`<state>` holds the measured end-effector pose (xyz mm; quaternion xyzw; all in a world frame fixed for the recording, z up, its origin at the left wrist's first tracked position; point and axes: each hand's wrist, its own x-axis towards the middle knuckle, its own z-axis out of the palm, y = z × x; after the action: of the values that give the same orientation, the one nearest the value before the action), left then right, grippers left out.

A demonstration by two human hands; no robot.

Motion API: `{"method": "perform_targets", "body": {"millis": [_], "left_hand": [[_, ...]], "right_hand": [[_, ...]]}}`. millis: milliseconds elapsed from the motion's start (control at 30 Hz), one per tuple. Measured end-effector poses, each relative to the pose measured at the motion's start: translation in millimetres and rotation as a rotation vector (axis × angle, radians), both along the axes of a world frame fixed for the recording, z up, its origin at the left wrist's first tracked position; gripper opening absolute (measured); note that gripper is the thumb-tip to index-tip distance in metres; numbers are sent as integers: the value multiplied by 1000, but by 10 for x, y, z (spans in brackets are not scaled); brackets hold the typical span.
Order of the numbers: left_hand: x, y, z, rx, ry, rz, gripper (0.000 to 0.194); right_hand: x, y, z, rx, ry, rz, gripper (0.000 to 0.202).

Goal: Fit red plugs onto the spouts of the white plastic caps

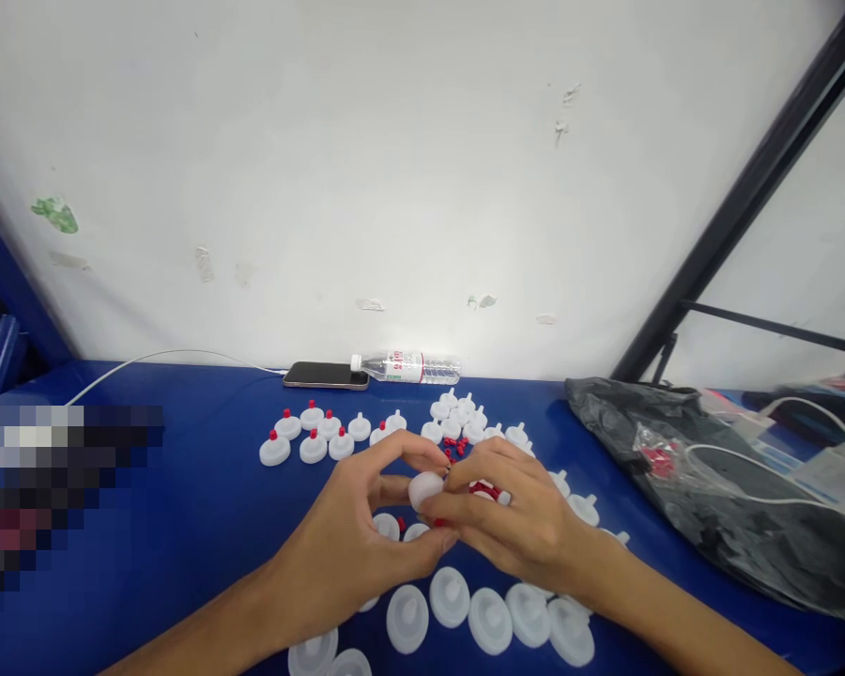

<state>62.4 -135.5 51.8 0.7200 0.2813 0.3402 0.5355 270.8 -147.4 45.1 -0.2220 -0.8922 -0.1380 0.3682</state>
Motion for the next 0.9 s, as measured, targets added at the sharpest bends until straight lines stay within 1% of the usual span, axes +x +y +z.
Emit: {"method": "perform_targets", "body": {"millis": [100,233,300,567,767,900], "left_hand": [[11,-10,-7,30,10,35,28],[39,-16,-20,172,-28,130,18],[47,-14,-25,199,-41,130,15],[38,-2,-40,132,-36,147,19],[53,-10,-36,136,-22,152,20],[38,21,-74,139,-30,147,20]], "right_hand": [[-1,14,-21,29,-10,14,19],[-7,18,-48,45,-13,21,25],[-12,19,-52,49,-16,25,25],[-25,31,-57,25,-62,22,34],[-15,39,-65,15,-78,52,29],[-7,36,-62,37,-68,24,28]]}}
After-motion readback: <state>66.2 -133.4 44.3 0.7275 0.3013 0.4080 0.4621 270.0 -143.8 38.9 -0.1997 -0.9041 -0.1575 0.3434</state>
